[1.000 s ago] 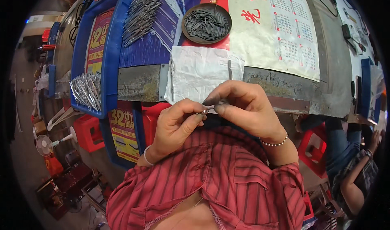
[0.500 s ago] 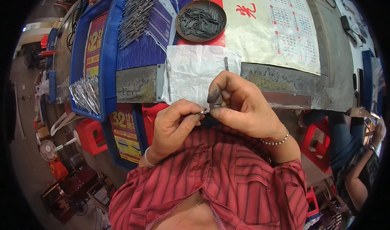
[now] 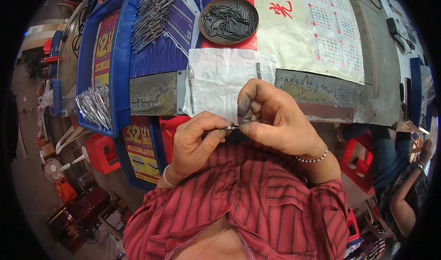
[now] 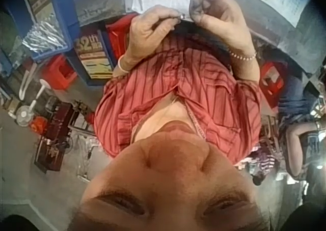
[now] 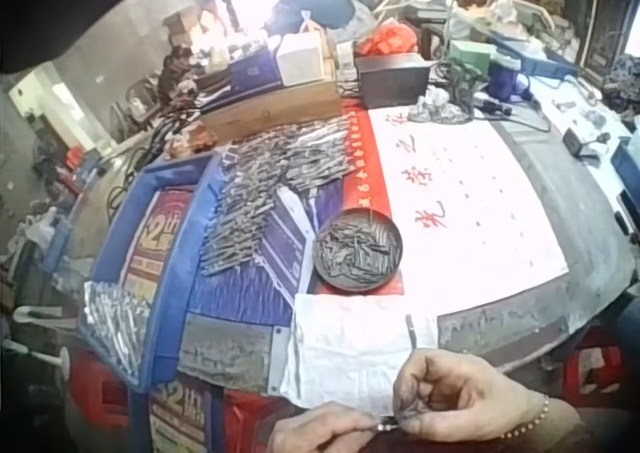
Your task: Assembling small metal components by manually placing metal rings onto pins at a workbench.
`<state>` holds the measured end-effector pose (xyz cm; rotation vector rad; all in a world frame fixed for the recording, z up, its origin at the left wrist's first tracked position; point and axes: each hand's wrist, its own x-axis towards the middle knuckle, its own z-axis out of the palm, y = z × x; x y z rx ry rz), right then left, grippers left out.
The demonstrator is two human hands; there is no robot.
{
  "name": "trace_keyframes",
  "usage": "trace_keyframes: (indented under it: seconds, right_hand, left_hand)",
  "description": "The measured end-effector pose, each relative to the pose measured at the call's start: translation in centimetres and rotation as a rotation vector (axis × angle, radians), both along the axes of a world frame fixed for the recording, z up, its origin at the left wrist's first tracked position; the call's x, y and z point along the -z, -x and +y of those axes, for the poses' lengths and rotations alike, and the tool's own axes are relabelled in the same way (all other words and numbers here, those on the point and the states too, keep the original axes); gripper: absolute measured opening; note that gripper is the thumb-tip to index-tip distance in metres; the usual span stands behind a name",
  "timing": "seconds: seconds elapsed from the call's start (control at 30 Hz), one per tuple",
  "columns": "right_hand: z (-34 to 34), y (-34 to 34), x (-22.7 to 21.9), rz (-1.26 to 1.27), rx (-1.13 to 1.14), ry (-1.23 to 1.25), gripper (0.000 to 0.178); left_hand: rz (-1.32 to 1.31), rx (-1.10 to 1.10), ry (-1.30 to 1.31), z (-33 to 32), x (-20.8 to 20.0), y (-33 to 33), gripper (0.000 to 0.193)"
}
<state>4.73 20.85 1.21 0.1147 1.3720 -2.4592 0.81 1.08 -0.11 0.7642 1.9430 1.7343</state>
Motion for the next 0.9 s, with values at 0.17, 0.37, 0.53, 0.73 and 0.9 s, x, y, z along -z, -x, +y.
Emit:
trace_keyframes:
  seconds: [0.17, 0.37, 0.53, 0.73, 0.9]
  right_hand:
    - [-0.4, 0.3, -0.3, -0.070, 0.037, -0.026, 0.026]
    - [0.2, 0.2, 0.0, -0.105, -0.104, -0.104, 0.021]
    - [0.1, -0.4, 0.4, 0.085, -0.173, -0.400, 0.017]
    - [-0.4, -0.7, 0.8, -0.008, -0.004, -0.282, 0.014]
    - [-0.7, -0.6, 1.3, -0.011, -0.001, -0.269, 0.012]
  left_hand:
    - [-0.002, 0.000, 0.006, -0.2, 0.1, 0.3, 0.014]
    - [0.272, 0.035, 0.055, -0.3, 0.7, 0.5, 0.017]
    - [0.512, 0.090, 0.141, -0.4, 1.2, 0.1, 0.013]
    - [-0.924, 0.191, -0.013, -1.1, 0.2, 0.6, 0.014]
    - [-1.349, 0.266, -0.313, -0.8, 1.5, 0.6, 0.016]
